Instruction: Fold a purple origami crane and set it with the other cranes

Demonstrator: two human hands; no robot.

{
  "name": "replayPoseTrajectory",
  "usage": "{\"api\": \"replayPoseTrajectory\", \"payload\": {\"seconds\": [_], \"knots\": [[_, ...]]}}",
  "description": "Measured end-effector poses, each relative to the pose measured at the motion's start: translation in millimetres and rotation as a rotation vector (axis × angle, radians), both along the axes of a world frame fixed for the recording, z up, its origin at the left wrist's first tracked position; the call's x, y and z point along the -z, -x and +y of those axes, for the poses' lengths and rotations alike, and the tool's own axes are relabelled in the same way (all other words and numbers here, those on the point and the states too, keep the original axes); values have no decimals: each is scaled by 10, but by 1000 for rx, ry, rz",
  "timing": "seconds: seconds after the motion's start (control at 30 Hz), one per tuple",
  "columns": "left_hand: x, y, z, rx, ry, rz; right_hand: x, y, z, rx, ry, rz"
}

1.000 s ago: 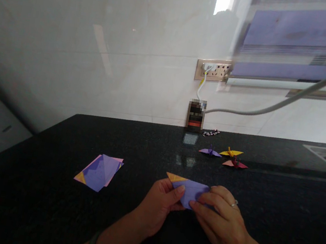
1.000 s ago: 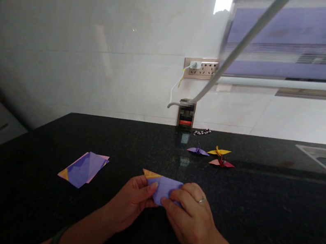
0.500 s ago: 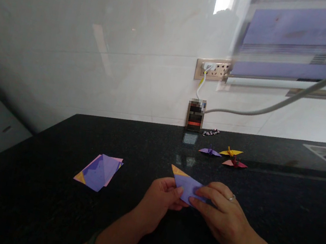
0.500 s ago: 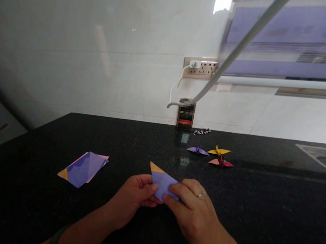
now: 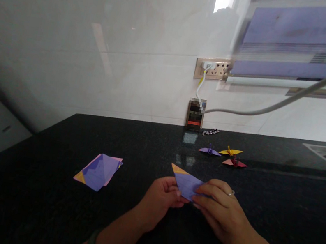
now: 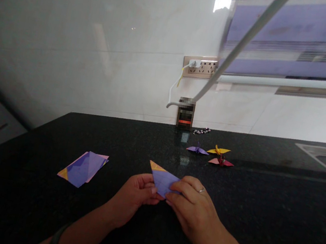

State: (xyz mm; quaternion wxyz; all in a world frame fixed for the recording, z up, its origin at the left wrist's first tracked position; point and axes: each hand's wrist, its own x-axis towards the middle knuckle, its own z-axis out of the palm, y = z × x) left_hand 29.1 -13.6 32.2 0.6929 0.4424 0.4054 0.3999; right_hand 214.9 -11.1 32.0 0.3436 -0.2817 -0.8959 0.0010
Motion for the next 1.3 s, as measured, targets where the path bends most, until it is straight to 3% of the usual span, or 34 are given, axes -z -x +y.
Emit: {"api": "replayPoseTrajectory", "payload": {"seconds": [0.17,0.33,1.0,1.3], "knots": [[-22,-23,-10,-5,-9,56,44,32,5,163,200,156],[-13,-48,-45,36,-50,111,128,90,24,212,437,363],[-33,-123,-108,77,-43,124,218,140,36,358,719,526],[-2,-123,-109,87,-67,134,229,148,49,319,784,609]]}}
